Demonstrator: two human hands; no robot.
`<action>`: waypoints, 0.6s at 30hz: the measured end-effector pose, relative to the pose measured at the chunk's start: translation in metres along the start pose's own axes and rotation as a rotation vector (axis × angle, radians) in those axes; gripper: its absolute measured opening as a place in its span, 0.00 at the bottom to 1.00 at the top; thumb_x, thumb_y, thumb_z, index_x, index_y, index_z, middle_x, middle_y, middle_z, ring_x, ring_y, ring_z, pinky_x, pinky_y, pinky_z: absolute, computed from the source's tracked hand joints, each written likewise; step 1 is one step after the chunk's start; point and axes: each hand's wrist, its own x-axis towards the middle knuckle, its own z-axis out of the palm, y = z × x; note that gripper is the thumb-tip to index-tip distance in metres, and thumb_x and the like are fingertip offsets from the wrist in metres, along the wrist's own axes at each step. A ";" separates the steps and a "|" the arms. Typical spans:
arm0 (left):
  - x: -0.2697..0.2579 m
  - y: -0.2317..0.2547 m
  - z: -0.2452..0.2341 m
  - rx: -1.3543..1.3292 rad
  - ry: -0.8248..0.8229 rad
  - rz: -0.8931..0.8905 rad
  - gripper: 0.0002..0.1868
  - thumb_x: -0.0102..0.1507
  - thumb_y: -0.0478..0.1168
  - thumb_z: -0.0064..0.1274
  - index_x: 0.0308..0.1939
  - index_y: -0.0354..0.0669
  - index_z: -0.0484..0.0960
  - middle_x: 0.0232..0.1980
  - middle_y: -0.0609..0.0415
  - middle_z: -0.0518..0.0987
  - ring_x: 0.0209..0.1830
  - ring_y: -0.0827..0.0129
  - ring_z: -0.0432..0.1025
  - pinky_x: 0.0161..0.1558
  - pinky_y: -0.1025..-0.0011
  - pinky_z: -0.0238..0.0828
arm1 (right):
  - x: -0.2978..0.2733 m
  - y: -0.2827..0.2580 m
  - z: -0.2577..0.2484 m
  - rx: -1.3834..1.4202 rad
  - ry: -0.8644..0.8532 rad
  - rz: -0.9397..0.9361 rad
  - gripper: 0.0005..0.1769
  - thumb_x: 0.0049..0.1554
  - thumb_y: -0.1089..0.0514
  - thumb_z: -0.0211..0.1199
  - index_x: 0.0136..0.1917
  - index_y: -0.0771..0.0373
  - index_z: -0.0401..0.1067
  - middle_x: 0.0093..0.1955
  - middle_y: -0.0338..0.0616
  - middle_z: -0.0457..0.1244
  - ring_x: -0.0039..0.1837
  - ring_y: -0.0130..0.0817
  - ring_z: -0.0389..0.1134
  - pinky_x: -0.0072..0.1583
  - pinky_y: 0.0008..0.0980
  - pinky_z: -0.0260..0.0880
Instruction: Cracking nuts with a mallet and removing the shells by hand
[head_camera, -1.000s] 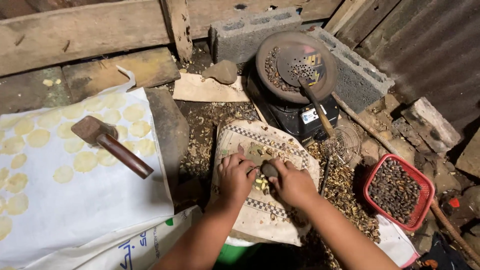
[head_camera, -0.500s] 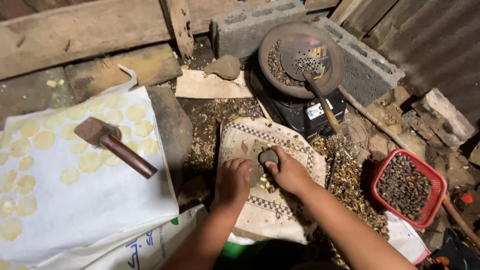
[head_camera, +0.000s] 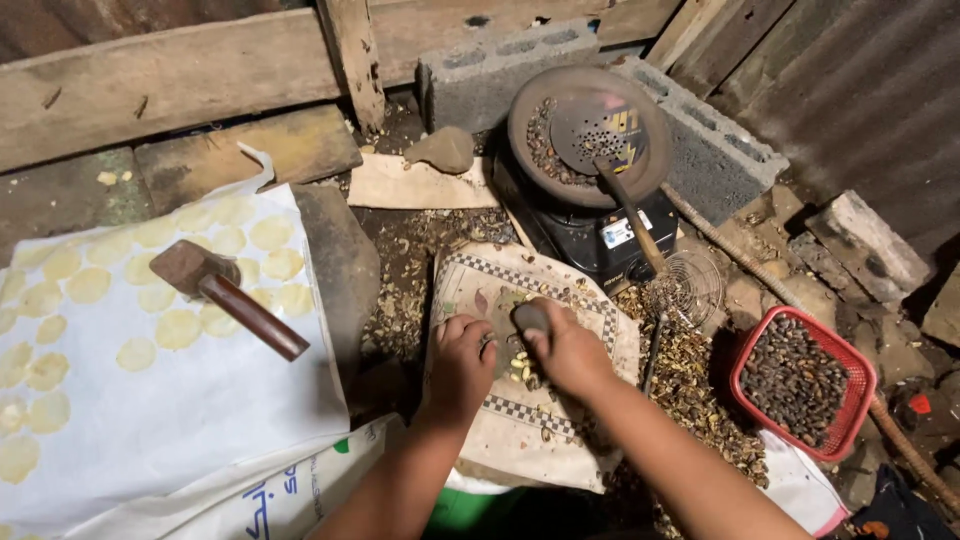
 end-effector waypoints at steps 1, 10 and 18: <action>-0.002 0.003 -0.004 0.016 -0.005 0.006 0.15 0.55 0.43 0.68 0.45 0.57 0.84 0.48 0.61 0.75 0.48 0.59 0.74 0.50 0.62 0.70 | 0.001 0.001 -0.004 0.231 -0.010 0.095 0.31 0.64 0.40 0.51 0.76 0.45 0.50 0.70 0.63 0.59 0.69 0.68 0.63 0.69 0.64 0.60; 0.004 0.004 0.022 0.042 -0.061 -0.054 0.14 0.50 0.48 0.71 0.38 0.66 0.85 0.48 0.64 0.74 0.51 0.58 0.72 0.48 0.57 0.68 | -0.014 -0.004 -0.024 0.074 0.021 0.082 0.29 0.64 0.41 0.50 0.75 0.45 0.51 0.64 0.62 0.64 0.65 0.65 0.68 0.65 0.60 0.67; 0.001 -0.007 0.009 -0.126 0.090 0.007 0.13 0.51 0.36 0.65 0.38 0.52 0.83 0.47 0.58 0.76 0.48 0.55 0.74 0.51 0.60 0.72 | 0.020 0.016 0.036 -0.293 -0.063 -0.093 0.31 0.59 0.38 0.56 0.71 0.46 0.53 0.62 0.52 0.65 0.60 0.54 0.72 0.63 0.56 0.68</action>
